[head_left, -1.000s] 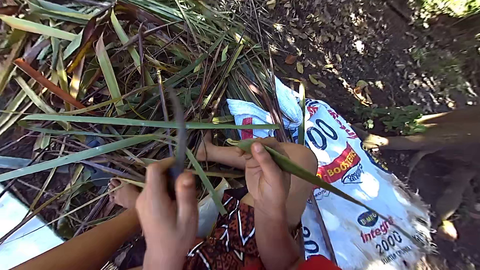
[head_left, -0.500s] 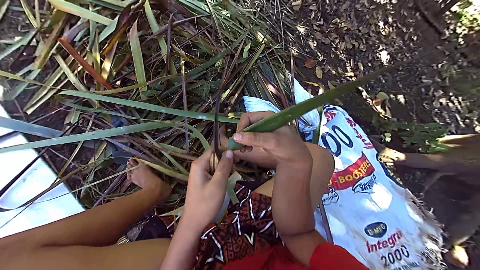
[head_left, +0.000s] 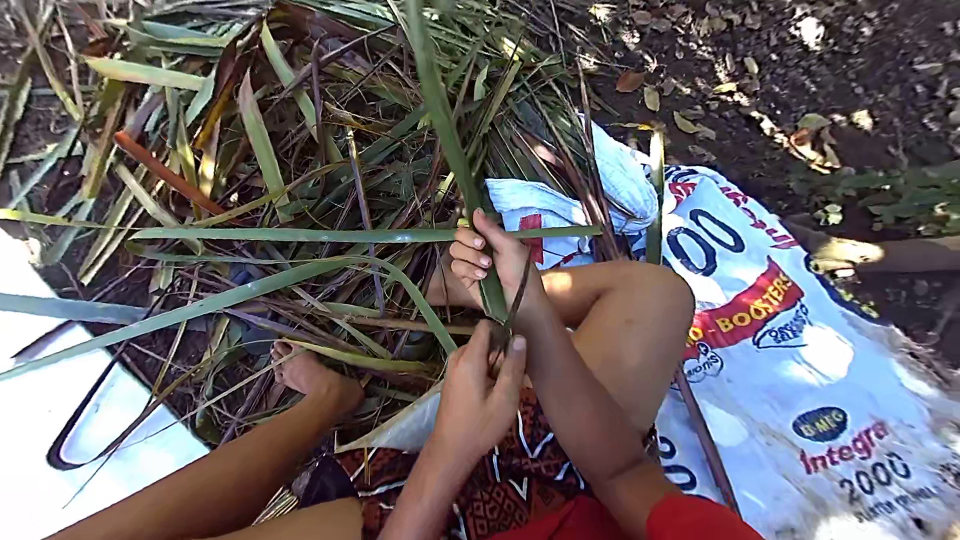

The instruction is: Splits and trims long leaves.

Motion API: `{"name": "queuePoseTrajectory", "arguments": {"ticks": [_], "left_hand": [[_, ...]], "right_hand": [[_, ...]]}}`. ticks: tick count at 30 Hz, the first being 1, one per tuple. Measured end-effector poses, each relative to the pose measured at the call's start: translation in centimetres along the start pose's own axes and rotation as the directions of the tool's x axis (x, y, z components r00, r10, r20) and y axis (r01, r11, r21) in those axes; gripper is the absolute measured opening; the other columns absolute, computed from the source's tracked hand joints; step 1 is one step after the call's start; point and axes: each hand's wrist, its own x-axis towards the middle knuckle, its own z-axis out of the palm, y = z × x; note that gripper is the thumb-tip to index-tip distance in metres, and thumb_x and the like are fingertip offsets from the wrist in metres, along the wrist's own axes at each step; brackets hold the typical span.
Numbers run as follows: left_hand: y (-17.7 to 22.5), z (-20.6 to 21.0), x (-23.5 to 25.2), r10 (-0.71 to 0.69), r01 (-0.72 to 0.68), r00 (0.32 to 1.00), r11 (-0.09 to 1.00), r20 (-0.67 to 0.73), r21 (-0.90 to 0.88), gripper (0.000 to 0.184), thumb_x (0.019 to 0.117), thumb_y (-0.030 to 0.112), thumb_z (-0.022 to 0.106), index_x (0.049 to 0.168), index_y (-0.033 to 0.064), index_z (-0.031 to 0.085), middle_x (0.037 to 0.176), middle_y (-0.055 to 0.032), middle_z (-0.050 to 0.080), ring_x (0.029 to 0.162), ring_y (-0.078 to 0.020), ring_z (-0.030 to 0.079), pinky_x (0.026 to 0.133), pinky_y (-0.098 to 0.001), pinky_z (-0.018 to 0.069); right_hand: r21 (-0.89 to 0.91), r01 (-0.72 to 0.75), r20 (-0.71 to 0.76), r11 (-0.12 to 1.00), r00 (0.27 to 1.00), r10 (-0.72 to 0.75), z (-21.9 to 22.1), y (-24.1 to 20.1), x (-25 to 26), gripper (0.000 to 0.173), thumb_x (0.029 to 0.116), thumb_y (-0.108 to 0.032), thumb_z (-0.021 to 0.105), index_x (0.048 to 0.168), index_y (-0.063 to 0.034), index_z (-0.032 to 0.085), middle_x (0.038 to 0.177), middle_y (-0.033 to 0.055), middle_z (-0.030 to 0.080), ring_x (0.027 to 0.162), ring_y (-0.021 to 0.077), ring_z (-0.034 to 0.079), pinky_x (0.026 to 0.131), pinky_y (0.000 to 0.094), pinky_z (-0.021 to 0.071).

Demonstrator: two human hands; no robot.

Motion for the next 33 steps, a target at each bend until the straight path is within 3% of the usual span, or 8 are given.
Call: {"name": "queuePoseTrajectory", "arguments": {"ticks": [2, 4, 9, 22, 26, 33], "left_hand": [[-0.9, -1.0, 0.1, 0.031, -0.034, 0.995, 0.999, 0.091, 0.035, 0.055, 0.1057, 0.056, 0.040, 0.103, 0.0036, 0.056, 0.065, 0.0099, 0.043, 0.053, 0.0065, 0.039, 0.050, -0.0133, 0.0370], [-1.3, -1.5, 0.1, 0.047, -0.049, 0.991, 0.999, 0.128, 0.013, 0.067, 0.1001, 0.071, 0.029, 0.101, 0.0085, 0.053, 0.065, 0.0108, 0.040, 0.052, 0.0069, 0.037, 0.047, -0.0126, 0.0344], [-2.0, -1.2, 0.5, 0.199, -0.202, 0.979, 0.965, 0.038, 0.166, 0.063, 0.1033, 0.064, 0.023, 0.085, 0.0112, 0.051, 0.060, 0.0071, 0.039, 0.050, 0.0061, 0.039, 0.047, -0.0120, 0.0342], [-2.9, -0.9, 0.2, 0.227, -0.233, 0.972, 0.928, 0.054, 0.289, 0.065, 0.1049, 0.062, 0.023, 0.083, 0.0087, 0.052, 0.059, 0.0053, 0.040, 0.050, 0.0055, 0.039, 0.047, -0.0117, 0.0341], [-2.8, -1.4, 0.1, 0.280, -0.286, 0.957, 0.870, 0.076, 0.402, 0.068, 0.1062, 0.061, 0.022, 0.081, 0.0058, 0.053, 0.058, 0.0015, 0.042, 0.050, 0.0023, 0.043, 0.048, -0.0133, 0.0369], [-1.6, -3.4, 0.3, 0.337, -0.356, 0.928, 0.688, 0.156, 0.632, 0.070, 0.1073, 0.060, 0.020, 0.076, 0.0059, 0.053, 0.055, -0.0020, 0.043, 0.048, -0.0049, 0.046, 0.047, -0.0188, 0.0379]], "right_hand": [[0.203, -0.075, 0.015, 0.976, 0.997, 0.073, -0.5, -0.5, 0.1, 0.031, 0.1125, -0.037, 0.027, 0.109, -0.0162, 0.050, 0.064, -0.0095, 0.047, 0.043, -0.0037, 0.042, 0.042, 0.0084, 0.0400], [0.278, -0.104, 0.022, 0.955, 0.995, 0.101, -0.8, -0.4, 0.1, 0.035, 0.1121, -0.040, 0.027, 0.110, -0.0150, 0.051, 0.064, -0.0085, 0.048, 0.043, -0.0026, 0.044, 0.043, 0.0092, 0.0412], [0.282, -0.166, -0.017, 0.945, 0.984, 0.177, 0.1, 0.3, -0.4, 0.036, 0.1095, -0.049, 0.033, 0.111, -0.0191, 0.053, 0.061, -0.0093, 0.042, 0.040, -0.0031, 0.037, 0.038, 0.0098, 0.0352], [0.378, -0.178, -0.004, 0.909, 0.981, 0.194, 0.5, -0.4, -1.1, 0.033, 0.1111, -0.041, 0.034, 0.113, -0.0140, 0.053, 0.065, -0.0067, 0.040, 0.040, -0.0016, 0.035, 0.037, 0.0099, 0.0323], [0.409, -0.217, -0.123, 0.886, 0.949, 0.289, 1.8, -1.8, 0.2, 0.026, 0.1132, -0.028, 0.031, 0.107, -0.0090, 0.048, 0.060, -0.0062, 0.039, 0.039, -0.0011, 0.036, 0.038, 0.0099, 0.0357], [0.229, -0.226, -0.196, 0.947, 0.942, 0.273, 2.2, -2.2, 0.1, 0.025, 0.1134, -0.026, 0.030, 0.108, -0.0075, 0.046, 0.059, -0.0064, 0.034, 0.039, -0.0011, 0.032, 0.038, 0.0105, 0.0320]]}}
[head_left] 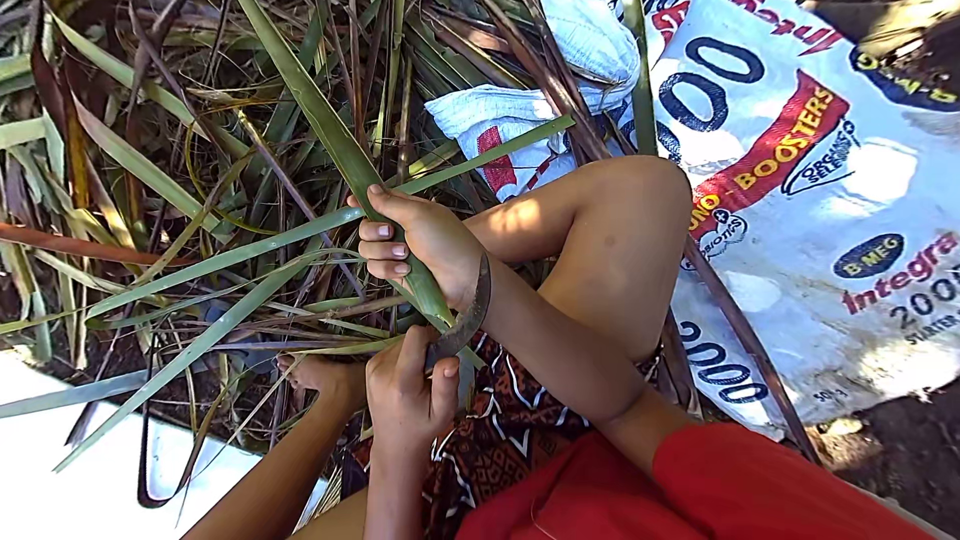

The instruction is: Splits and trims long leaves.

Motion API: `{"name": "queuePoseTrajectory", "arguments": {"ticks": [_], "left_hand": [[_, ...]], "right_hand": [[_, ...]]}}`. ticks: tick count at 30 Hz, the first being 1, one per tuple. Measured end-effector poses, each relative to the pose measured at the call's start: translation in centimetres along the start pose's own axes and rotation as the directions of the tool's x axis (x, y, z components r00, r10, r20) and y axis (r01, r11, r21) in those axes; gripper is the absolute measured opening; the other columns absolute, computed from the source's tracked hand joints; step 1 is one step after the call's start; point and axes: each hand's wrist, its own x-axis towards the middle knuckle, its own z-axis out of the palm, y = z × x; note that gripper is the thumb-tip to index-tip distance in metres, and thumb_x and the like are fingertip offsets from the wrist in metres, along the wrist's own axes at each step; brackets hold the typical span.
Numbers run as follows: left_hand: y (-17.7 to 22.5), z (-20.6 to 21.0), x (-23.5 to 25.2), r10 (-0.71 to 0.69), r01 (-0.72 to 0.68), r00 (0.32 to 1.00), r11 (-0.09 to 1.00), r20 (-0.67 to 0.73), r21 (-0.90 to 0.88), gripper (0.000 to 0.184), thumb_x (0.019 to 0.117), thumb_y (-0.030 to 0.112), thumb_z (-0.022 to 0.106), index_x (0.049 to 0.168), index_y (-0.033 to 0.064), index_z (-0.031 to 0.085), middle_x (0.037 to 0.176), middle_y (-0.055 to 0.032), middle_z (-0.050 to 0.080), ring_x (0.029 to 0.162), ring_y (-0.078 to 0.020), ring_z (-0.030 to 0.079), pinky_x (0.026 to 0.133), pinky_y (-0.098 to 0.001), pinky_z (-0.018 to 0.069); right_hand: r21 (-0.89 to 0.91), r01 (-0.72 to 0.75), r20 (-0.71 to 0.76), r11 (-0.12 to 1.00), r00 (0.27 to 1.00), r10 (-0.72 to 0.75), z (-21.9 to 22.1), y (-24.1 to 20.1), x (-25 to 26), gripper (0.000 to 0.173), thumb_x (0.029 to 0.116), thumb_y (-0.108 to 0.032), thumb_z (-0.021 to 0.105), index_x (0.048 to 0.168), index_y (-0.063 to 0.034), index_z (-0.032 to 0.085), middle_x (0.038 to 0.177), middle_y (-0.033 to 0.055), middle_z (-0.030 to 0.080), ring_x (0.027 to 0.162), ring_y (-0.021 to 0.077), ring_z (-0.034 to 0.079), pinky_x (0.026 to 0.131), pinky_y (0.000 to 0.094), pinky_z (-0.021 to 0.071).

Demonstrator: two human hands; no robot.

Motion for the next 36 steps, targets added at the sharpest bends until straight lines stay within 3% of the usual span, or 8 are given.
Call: {"name": "queuePoseTrajectory", "arguments": {"ticks": [10, 14, 21, 28, 32, 36], "left_hand": [[-0.1, -0.6, -0.1, 0.008, -0.009, 0.998, 1.000, 0.069, 0.014, 0.070, 0.1076, 0.059, 0.020, 0.074, 0.0067, 0.052, 0.054, -0.0016, 0.043, 0.047, -0.0057, 0.045, 0.046, -0.0201, 0.0364], [-0.3, 0.3, -0.1, 0.003, -0.001, 0.999, 0.998, 0.043, -0.059, 0.072, 0.1070, 0.061, 0.019, 0.073, 0.0062, 0.051, 0.053, -0.0015, 0.041, 0.047, -0.0041, 0.045, 0.046, -0.0184, 0.0367], [-0.8, 0.7, 0.2, 0.029, -0.028, 1.000, 0.999, -0.013, 0.033, 0.070, 0.1077, 0.059, 0.021, 0.070, 0.0074, 0.051, 0.052, -0.0027, 0.043, 0.046, -0.0070, 0.047, 0.045, -0.0212, 0.0369], [-1.5, 1.1, 0.2, 0.010, -0.010, 1.000, 1.000, 0.024, -0.012, 0.071, 0.1071, 0.059, 0.022, 0.068, 0.0073, 0.051, 0.052, -0.0030, 0.044, 0.047, -0.0073, 0.048, 0.045, -0.0218, 0.0380], [-2.0, 0.8, -0.1, -0.052, 0.075, 0.992, 0.976, 0.117, -0.204, 0.071, 0.1063, 0.062, 0.023, 0.070, 0.0075, 0.050, 0.053, 0.0007, 0.040, 0.048, -0.0007, 0.043, 0.047, -0.0165, 0.0358], [-2.3, 0.3, -0.1, -0.089, 0.198, 0.960, 0.884, 0.265, -0.423, 0.064, 0.1061, 0.062, 0.025, 0.073, 0.0127, 0.048, 0.056, 0.0072, 0.037, 0.050, 0.0054, 0.038, 0.048, -0.0126, 0.0317]], "right_hand": [[-0.041, 0.002, -0.010, 0.999, 1.000, -0.002, 0.0, -0.1, -0.2, 0.025, 0.1134, -0.026, 0.031, 0.109, -0.0071, 0.046, 0.060, -0.0063, 0.033, 0.040, -0.0009, 0.030, 0.038, 0.0110, 0.0310], [0.007, -0.023, 0.009, 1.000, 1.000, 0.023, -0.3, 0.2, -0.1, 0.026, 0.1135, -0.027, 0.030, 0.108, -0.0073, 0.046, 0.060, -0.0064, 0.035, 0.039, -0.0011, 0.032, 0.038, 0.0107, 0.0325], [0.095, -0.062, 0.032, 0.994, 0.998, 0.059, -0.3, 0.4, -0.2, 0.026, 0.1136, -0.025, 0.029, 0.106, -0.0074, 0.046, 0.059, -0.0064, 0.036, 0.038, -0.0012, 0.032, 0.038, 0.0103, 0.0336], [0.140, -0.114, 0.086, 0.984, 0.991, 0.103, -0.8, 0.6, 0.1, 0.025, 0.1132, -0.023, 0.031, 0.103, -0.0076, 0.048, 0.059, -0.0064, 0.038, 0.038, -0.0011, 0.033, 0.038, 0.0099, 0.0344], [0.100, -0.114, 0.101, 0.988, 0.989, 0.104, -0.9, 0.6, 0.3, 0.021, 0.1126, -0.019, 0.034, 0.103, -0.0068, 0.047, 0.061, -0.0054, 0.040, 0.039, -0.0013, 0.036, 0.039, 0.0098, 0.0364], [0.093, -0.128, 0.122, 0.987, 0.986, 0.116, -1.0, 0.7, 0.4, 0.021, 0.1127, -0.018, 0.033, 0.102, -0.0069, 0.047, 0.061, -0.0051, 0.042, 0.040, -0.0013, 0.039, 0.040, 0.0098, 0.0384]]}}
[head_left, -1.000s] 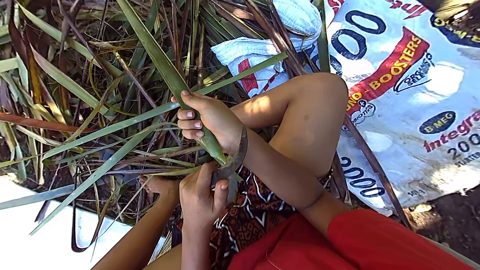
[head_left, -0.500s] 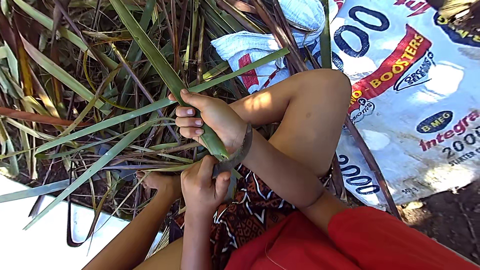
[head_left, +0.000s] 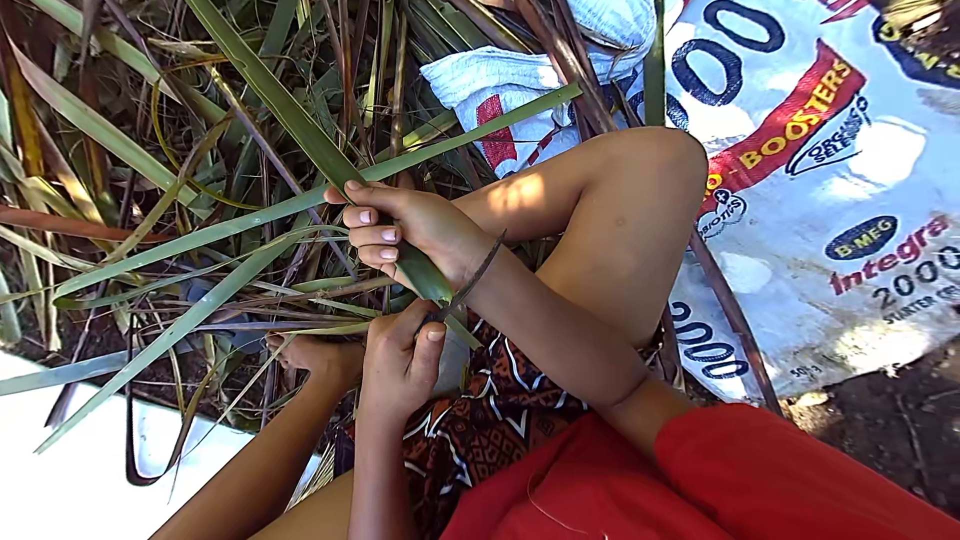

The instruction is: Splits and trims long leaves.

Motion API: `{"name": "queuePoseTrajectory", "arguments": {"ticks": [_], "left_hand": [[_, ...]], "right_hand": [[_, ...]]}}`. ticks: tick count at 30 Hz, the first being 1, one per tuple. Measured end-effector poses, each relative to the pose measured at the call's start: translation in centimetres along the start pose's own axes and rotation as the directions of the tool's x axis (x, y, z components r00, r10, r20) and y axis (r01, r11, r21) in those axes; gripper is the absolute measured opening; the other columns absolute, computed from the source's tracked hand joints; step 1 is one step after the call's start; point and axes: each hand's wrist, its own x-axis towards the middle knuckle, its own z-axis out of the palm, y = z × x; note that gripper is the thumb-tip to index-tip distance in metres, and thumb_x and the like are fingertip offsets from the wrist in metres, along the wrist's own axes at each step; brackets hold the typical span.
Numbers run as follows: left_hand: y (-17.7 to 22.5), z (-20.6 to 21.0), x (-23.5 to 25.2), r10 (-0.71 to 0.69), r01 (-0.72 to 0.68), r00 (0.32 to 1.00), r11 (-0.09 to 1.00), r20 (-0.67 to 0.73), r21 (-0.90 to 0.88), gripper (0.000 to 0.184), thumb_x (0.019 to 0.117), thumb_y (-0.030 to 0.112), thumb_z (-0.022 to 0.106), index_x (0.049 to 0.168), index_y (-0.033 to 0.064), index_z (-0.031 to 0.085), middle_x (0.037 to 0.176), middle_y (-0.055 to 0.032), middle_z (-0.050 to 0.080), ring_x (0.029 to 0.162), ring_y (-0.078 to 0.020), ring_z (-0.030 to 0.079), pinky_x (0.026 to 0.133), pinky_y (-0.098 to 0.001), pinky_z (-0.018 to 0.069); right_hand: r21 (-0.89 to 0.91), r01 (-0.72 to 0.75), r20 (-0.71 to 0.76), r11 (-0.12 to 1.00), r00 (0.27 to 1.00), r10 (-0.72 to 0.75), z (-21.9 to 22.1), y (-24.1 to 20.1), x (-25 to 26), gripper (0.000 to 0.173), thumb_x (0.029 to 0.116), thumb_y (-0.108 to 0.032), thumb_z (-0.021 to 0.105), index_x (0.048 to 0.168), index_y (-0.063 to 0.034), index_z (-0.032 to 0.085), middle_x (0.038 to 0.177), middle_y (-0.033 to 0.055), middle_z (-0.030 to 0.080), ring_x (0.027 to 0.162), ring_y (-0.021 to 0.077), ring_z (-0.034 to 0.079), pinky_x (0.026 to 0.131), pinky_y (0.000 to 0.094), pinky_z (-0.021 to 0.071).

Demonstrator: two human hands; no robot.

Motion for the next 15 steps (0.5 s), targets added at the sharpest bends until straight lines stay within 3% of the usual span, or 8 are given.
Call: {"name": "queuePoseTrajectory", "arguments": {"ticks": [3, 9, 15], "left_hand": [[0.0, 0.5, -0.1, 0.025, -0.024, 0.998, 1.000, -0.049, 0.013, 0.063, 0.1060, 0.061, 0.028, 0.077, 0.0105, 0.052, 0.060, 0.0068, 0.040, 0.053, 0.0064, 0.040, 0.051, -0.0113, 0.0340], [-0.6, -0.4, 0.5, 0.072, -0.023, 0.979, 0.968, -0.189, 0.251, 0.058, 0.1066, 0.057, 0.038, 0.078, 0.0095, 0.057, 0.060, 0.0041, 0.046, 0.055, 0.0017, 0.047, 0.053, -0.0160, 0.0407], [-0.3, -0.9, 0.1, 0.032, -0.020, 0.995, 0.991, -0.097, 0.130, 0.059, 0.1074, 0.057, 0.033, 0.076, 0.0109, 0.052, 0.058, 0.0063, 0.041, 0.052, 0.0045, 0.041, 0.050, -0.0131, 0.0355]], "right_hand": [[0.044, 0.015, -0.029, 0.999, 0.999, -0.014, 0.1, 0.2, 0.1, 0.021, 0.1126, -0.018, 0.033, 0.103, -0.0063, 0.047, 0.060, -0.0052, 0.042, 0.040, -0.0017, 0.039, 0.039, 0.0094, 0.0382], [0.024, 0.067, -0.074, 0.997, 0.995, -0.065, -0.1, 0.9, 0.8, 0.021, 0.1130, -0.018, 0.031, 0.102, -0.0077, 0.045, 0.060, -0.0051, 0.043, 0.039, -0.0008, 0.040, 0.038, 0.0111, 0.0384], [-0.074, 0.077, -0.071, 0.994, 0.994, -0.083, 0.2, 1.2, 0.4, 0.025, 0.1136, -0.022, 0.029, 0.103, -0.0070, 0.047, 0.060, -0.0031, 0.045, 0.040, 0.0028, 0.044, 0.039, 0.0152, 0.0429]]}}
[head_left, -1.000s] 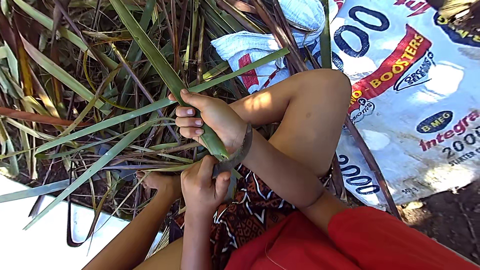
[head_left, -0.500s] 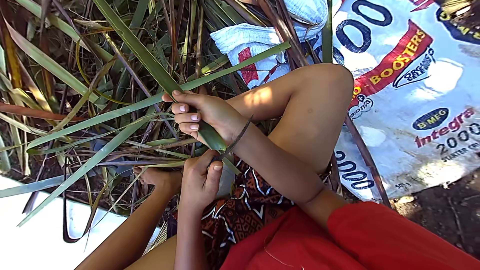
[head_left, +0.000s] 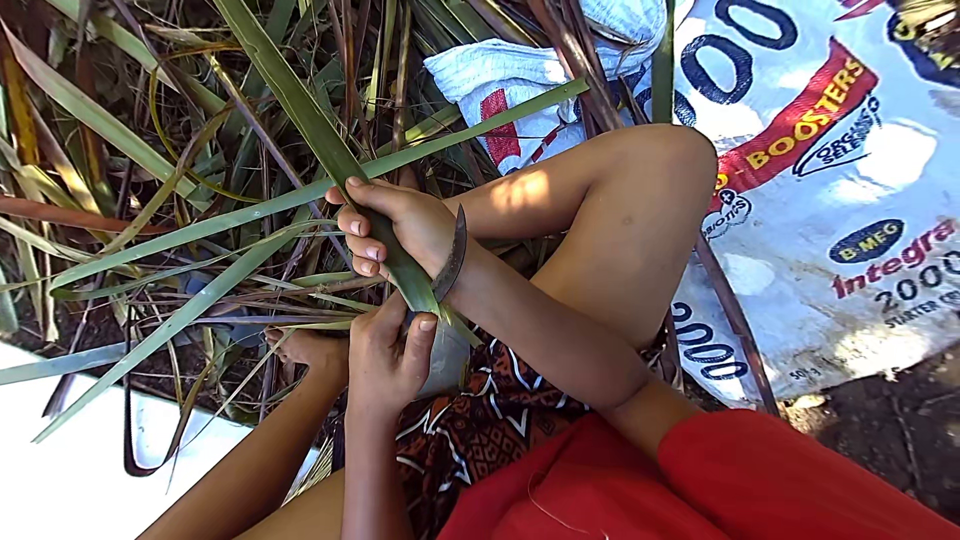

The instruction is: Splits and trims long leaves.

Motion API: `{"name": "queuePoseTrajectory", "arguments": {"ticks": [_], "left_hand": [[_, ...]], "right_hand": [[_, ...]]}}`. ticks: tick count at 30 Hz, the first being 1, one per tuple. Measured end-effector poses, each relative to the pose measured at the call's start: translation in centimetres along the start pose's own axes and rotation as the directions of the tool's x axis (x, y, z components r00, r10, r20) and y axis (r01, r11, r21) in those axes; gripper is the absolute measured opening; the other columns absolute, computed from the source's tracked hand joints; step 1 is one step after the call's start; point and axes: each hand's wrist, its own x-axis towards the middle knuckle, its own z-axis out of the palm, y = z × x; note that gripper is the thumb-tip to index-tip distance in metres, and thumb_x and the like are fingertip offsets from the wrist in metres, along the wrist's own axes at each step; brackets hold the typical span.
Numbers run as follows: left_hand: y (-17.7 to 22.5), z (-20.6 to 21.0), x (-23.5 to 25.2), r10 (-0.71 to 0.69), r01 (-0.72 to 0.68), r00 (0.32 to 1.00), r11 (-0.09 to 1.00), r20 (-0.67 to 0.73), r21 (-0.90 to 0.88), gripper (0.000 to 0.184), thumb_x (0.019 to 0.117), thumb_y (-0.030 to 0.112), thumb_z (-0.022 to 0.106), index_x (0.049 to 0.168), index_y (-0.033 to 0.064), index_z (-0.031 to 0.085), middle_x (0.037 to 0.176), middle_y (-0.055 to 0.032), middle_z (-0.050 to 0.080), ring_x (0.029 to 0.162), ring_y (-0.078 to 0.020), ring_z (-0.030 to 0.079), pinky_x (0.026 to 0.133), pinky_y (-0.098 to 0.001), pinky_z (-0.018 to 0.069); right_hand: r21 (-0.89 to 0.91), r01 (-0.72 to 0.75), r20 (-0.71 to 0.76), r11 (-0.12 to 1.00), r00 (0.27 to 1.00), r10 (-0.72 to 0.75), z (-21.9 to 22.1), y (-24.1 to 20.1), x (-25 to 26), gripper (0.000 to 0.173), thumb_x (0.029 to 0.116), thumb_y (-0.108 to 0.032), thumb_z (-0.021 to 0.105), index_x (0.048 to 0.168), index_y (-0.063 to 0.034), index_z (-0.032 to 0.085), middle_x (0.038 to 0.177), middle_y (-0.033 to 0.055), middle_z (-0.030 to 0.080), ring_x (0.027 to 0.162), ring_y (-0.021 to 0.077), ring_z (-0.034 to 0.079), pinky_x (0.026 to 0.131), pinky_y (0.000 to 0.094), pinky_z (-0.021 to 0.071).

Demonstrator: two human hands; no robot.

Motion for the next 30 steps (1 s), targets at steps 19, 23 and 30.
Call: {"name": "queuePoseTrajectory", "arguments": {"ticks": [19, 23, 30], "left_hand": [[-1.2, -0.4, -0.5, 0.023, -0.010, 0.999, 0.959, -0.041, 0.282, 0.071, 0.1069, 0.060, 0.016, 0.086, 0.0039, 0.054, 0.057, -0.0011, 0.042, 0.050, -0.0033, 0.046, 0.049, -0.0191, 0.0405], [-1.8, -0.7, 0.1, 0.078, -0.038, 0.993, 0.919, -0.085, 0.393, 0.071, 0.1079, 0.058, 0.016, 0.086, 0.0025, 0.054, 0.057, -0.0034, 0.045, 0.051, -0.0070, 0.050, 0.049, -0.0225, 0.0420], [-1.7, 0.1, 1.0, 0.041, 0.024, 0.989, 0.902, -0.140, 0.430, 0.072, 0.1070, 0.060, 0.020, 0.087, 0.0008, 0.057, 0.056, -0.0037, 0.045, 0.048, -0.0100, 0.049, 0.046, -0.0261, 0.0413]], "right_hand": [[-0.120, 0.089, 0.026, 0.989, 0.996, -0.087, -0.4, 0.8, 0.1, 0.033, 0.1145, -0.026, 0.021, 0.114, -0.0045, 0.047, 0.085, 0.0083, 0.069, 0.080, 0.0128, 0.073, 0.081, 0.0249, 0.0585], [-0.019, 0.076, 0.156, 0.997, 0.985, -0.072, -1.1, 0.6, 0.6, 0.034, 0.1136, -0.021, 0.022, 0.109, -0.0030, 0.051, 0.097, 0.0137, 0.072, 0.100, 0.0174, 0.073, 0.096, 0.0280, 0.0544], [-0.179, 0.001, 0.339, 0.984, 0.939, 0.061, -3.1, 0.0, 1.8, 0.045, 0.1135, -0.027, 0.019, 0.135, -0.0020, 0.049, 0.127, 0.0165, 0.068, 0.118, 0.0189, 0.067, 0.103, 0.0302, 0.0503]]}}
